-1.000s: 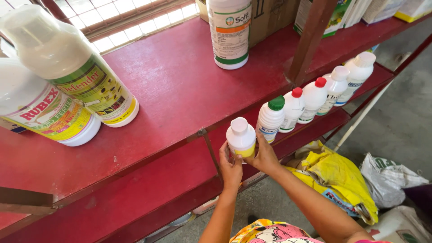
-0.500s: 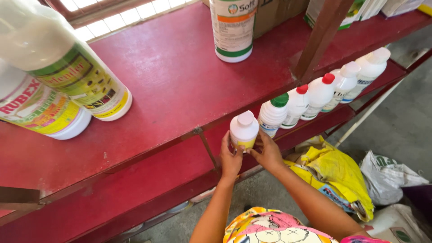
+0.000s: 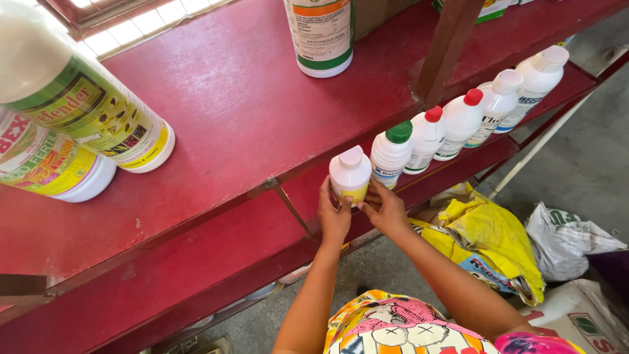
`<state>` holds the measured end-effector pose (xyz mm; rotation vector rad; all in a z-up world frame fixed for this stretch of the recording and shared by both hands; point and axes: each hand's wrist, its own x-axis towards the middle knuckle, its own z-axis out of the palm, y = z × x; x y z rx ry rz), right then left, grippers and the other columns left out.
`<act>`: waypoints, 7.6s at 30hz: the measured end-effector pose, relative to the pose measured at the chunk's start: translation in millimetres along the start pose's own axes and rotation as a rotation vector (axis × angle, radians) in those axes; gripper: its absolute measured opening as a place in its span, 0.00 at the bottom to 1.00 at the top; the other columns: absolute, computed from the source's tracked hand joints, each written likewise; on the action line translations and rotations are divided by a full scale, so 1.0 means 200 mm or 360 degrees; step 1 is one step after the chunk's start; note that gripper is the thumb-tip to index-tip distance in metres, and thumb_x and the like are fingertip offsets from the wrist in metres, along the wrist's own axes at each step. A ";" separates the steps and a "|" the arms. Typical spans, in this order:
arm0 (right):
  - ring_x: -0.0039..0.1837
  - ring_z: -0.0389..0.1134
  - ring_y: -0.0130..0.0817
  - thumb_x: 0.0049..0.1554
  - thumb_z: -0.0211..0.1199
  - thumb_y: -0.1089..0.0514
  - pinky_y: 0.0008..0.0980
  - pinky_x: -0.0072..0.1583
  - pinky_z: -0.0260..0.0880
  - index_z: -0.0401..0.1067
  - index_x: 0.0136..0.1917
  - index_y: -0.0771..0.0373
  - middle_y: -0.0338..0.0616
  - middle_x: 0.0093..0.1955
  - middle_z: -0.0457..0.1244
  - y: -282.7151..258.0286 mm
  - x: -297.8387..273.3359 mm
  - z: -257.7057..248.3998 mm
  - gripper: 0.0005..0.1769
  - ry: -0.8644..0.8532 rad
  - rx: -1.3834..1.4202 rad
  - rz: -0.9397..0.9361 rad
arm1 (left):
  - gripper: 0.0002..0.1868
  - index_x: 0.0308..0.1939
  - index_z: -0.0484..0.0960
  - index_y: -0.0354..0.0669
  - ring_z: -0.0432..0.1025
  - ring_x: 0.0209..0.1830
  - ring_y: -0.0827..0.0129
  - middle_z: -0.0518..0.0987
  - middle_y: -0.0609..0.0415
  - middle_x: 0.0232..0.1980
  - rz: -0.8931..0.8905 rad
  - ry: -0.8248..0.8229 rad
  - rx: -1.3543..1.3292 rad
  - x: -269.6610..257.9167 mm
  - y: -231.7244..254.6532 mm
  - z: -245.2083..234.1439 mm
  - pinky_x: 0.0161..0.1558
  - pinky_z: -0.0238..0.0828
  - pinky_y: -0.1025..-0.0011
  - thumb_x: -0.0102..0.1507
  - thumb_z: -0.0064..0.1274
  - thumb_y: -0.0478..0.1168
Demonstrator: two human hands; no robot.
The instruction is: Organizing agricultural chemical bottles on shelves and weighing white powder from a bag into a container using a scoop and scale.
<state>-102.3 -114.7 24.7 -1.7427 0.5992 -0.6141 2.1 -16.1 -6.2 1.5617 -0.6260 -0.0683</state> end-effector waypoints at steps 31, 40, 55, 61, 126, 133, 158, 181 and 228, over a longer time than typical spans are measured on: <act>0.70 0.68 0.40 0.54 0.65 0.71 0.37 0.67 0.74 0.64 0.71 0.69 0.50 0.69 0.63 -1.11 -0.41 0.06 0.32 -0.0238 0.0270 -0.1142 | 0.13 0.59 0.80 0.36 0.77 0.60 0.53 0.80 0.42 0.61 0.0902 0.0232 -0.0056 -0.21 1.26 -0.60 0.61 0.76 0.63 0.70 0.49 0.30; 0.70 0.68 0.40 0.55 0.68 0.68 0.36 0.69 0.72 0.65 0.72 0.68 0.51 0.68 0.63 -1.38 -0.23 0.12 0.33 0.0072 -0.0048 -0.1288 | 0.17 0.63 0.76 0.37 0.74 0.65 0.51 0.79 0.42 0.62 0.1138 0.0061 0.0008 0.17 1.44 -0.72 0.68 0.72 0.59 0.69 0.48 0.30; 0.83 0.51 0.53 0.54 0.76 0.61 0.50 0.77 0.59 0.45 0.84 0.65 0.59 0.83 0.47 -1.38 0.50 -0.11 0.55 0.0358 -0.0050 -0.1007 | 0.40 0.75 0.57 0.32 0.57 0.76 0.46 0.64 0.34 0.74 0.0786 0.0190 -0.0028 0.93 1.27 -0.25 0.74 0.53 0.57 0.63 0.58 0.38; 0.80 0.57 0.44 0.51 0.77 0.61 0.40 0.75 0.61 0.36 0.84 0.64 0.55 0.81 0.53 -1.38 0.70 -0.11 0.62 -0.0047 0.0278 -0.0864 | 0.37 0.76 0.57 0.32 0.56 0.77 0.47 0.62 0.34 0.76 0.0609 0.0197 -0.0028 1.06 1.17 -0.18 0.74 0.52 0.59 0.66 0.54 0.40; 0.71 0.67 0.37 0.45 0.86 0.58 0.37 0.73 0.68 0.56 0.75 0.69 0.49 0.70 0.63 -0.68 -0.37 0.10 0.54 0.0204 -0.0236 -0.0716 | 0.47 0.77 0.55 0.36 0.61 0.77 0.43 0.65 0.36 0.75 0.0683 -0.0323 0.0147 -0.19 0.57 -0.54 0.76 0.60 0.57 0.58 0.62 0.32; 0.68 0.69 0.37 0.44 0.81 0.60 0.37 0.70 0.70 0.58 0.73 0.67 0.47 0.67 0.64 -0.42 -0.28 0.23 0.50 0.0232 0.0081 -0.0572 | 0.41 0.78 0.56 0.32 0.59 0.79 0.40 0.64 0.31 0.76 0.0644 -0.0281 0.0390 -0.26 0.50 -0.54 0.76 0.59 0.56 0.60 0.52 0.24; 0.65 0.69 0.40 0.48 0.76 0.61 0.37 0.63 0.73 0.60 0.74 0.65 0.54 0.66 0.63 0.00 -0.28 0.40 0.45 0.0030 -0.0104 -0.0065 | 0.26 0.73 0.66 0.40 0.68 0.67 0.69 0.73 0.51 0.70 -0.0731 -0.0324 -0.0929 -0.10 -0.13 -0.58 0.65 0.66 0.70 0.74 0.37 0.47; 0.75 0.61 0.37 0.54 0.65 0.73 0.36 0.72 0.63 0.52 0.80 0.67 0.50 0.75 0.59 0.27 -0.10 0.44 0.44 -0.0246 0.0631 0.0090 | 0.22 0.70 0.70 0.41 0.70 0.66 0.67 0.75 0.50 0.67 -0.0686 -0.0259 -0.0656 0.07 -0.17 -0.48 0.63 0.68 0.69 0.71 0.43 0.35; 0.67 0.68 0.44 0.43 0.80 0.50 0.43 0.63 0.72 0.51 0.78 0.64 0.54 0.67 0.62 -1.80 0.17 0.97 0.59 -0.0151 -0.0275 -0.0977 | 0.41 0.80 0.48 0.30 0.50 0.83 0.58 0.52 0.39 0.84 0.0588 0.0117 -0.0503 0.46 1.18 -1.48 0.78 0.47 0.63 0.72 0.49 0.47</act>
